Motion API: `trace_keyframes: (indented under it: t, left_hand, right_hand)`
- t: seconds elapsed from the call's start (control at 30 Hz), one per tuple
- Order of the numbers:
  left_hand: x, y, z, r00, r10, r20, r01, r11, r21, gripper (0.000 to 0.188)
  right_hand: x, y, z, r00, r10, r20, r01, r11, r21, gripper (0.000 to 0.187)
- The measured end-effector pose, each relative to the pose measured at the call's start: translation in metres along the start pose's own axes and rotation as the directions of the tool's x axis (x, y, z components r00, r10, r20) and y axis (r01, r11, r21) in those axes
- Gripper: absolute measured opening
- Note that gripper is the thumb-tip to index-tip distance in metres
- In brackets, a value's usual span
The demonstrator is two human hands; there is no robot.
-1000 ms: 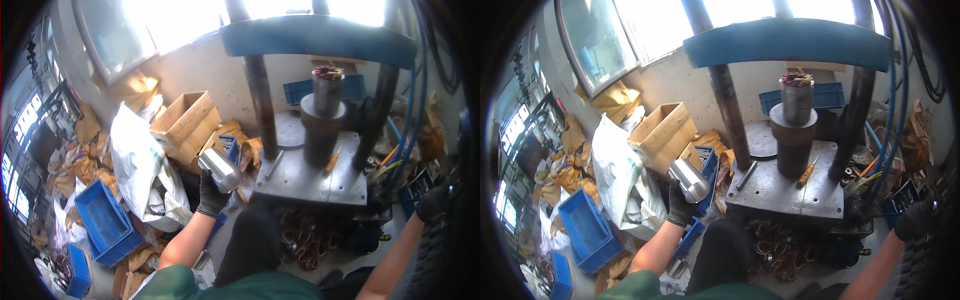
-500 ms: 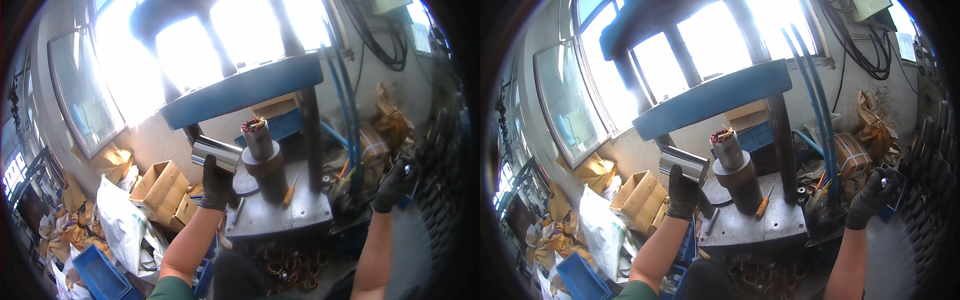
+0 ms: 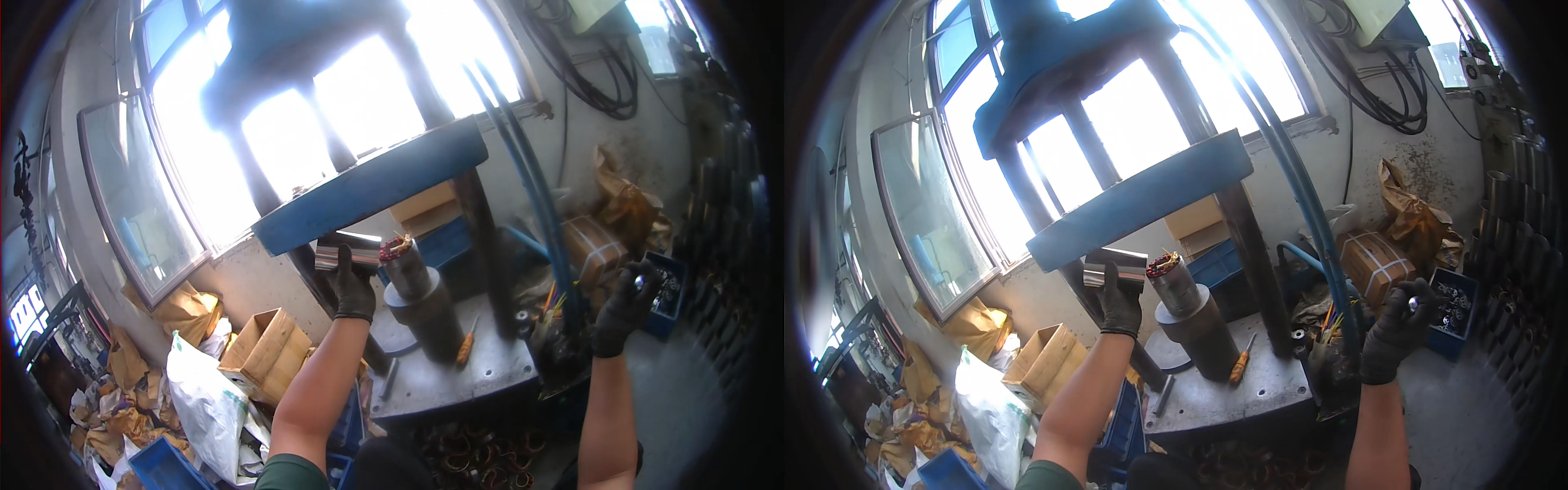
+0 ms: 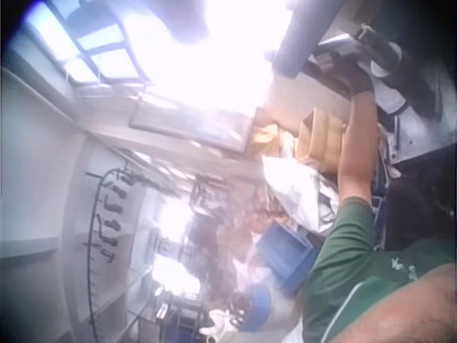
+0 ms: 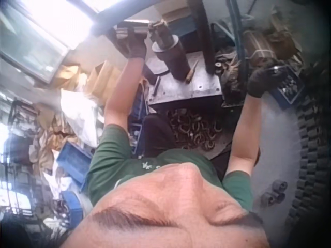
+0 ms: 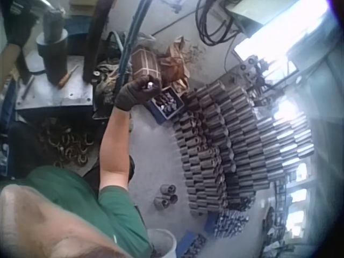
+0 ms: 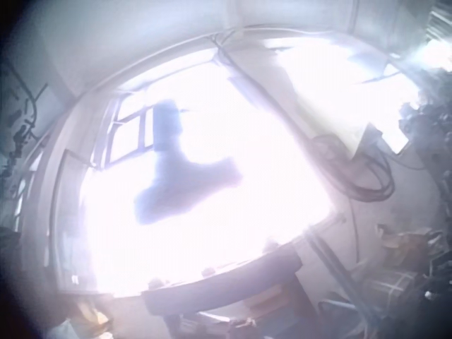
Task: Operating an industrial press to assemble metal motor components and using a hand tool to adjust stator wiring.
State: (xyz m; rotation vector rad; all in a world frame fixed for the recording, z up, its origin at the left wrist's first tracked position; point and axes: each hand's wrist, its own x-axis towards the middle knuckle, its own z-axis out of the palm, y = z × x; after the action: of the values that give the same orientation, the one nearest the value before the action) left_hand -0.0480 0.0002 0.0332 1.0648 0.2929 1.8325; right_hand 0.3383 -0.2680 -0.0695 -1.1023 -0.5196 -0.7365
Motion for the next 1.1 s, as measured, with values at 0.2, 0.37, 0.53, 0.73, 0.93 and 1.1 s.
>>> trace_keyframes:
  t: [0.2, 0.37, 0.53, 0.73, 0.93, 1.1]
  left_hand:
    - [0.027, -0.008, 0.018, 0.992, -0.087, -0.088, 0.092, 0.994, 0.059, 0.058]
    - [0.055, -0.023, 0.022, 0.986, -0.165, -0.020, 0.165, 0.986, -0.034, 0.053]
    - [0.057, -0.022, 0.037, 0.986, -0.166, 0.005, 0.166, 0.984, 0.070, 0.057]
    - [0.051, -0.016, 0.050, 0.989, -0.139, 0.057, 0.122, 0.966, 0.229, 0.064]
    - [0.055, -0.009, 0.064, 0.990, -0.121, 0.074, 0.098, 0.960, 0.261, 0.064]
    - [0.053, -0.007, 0.071, 0.972, -0.048, 0.232, -0.049, 0.918, 0.394, 0.070]
  right_hand:
    - [-0.002, 0.000, 0.002, 1.000, -0.002, 0.000, 0.002, 1.000, 0.019, 0.014]
    - [-0.003, 0.001, 0.001, 0.995, 0.096, 0.004, -0.096, 0.988, 0.122, 0.015]
    - [-0.001, 0.001, -0.001, 1.000, -0.026, 0.013, 0.025, 0.999, 0.032, 0.015]
    - [-0.002, -0.003, 0.001, 0.999, 0.035, 0.019, -0.037, 0.992, 0.122, 0.015]
    - [0.005, 0.000, -0.003, 0.997, 0.038, 0.065, -0.045, 0.992, 0.114, 0.014]
    - [0.039, -0.007, -0.021, 0.963, 0.034, 0.268, -0.041, 0.999, 0.022, 0.012]
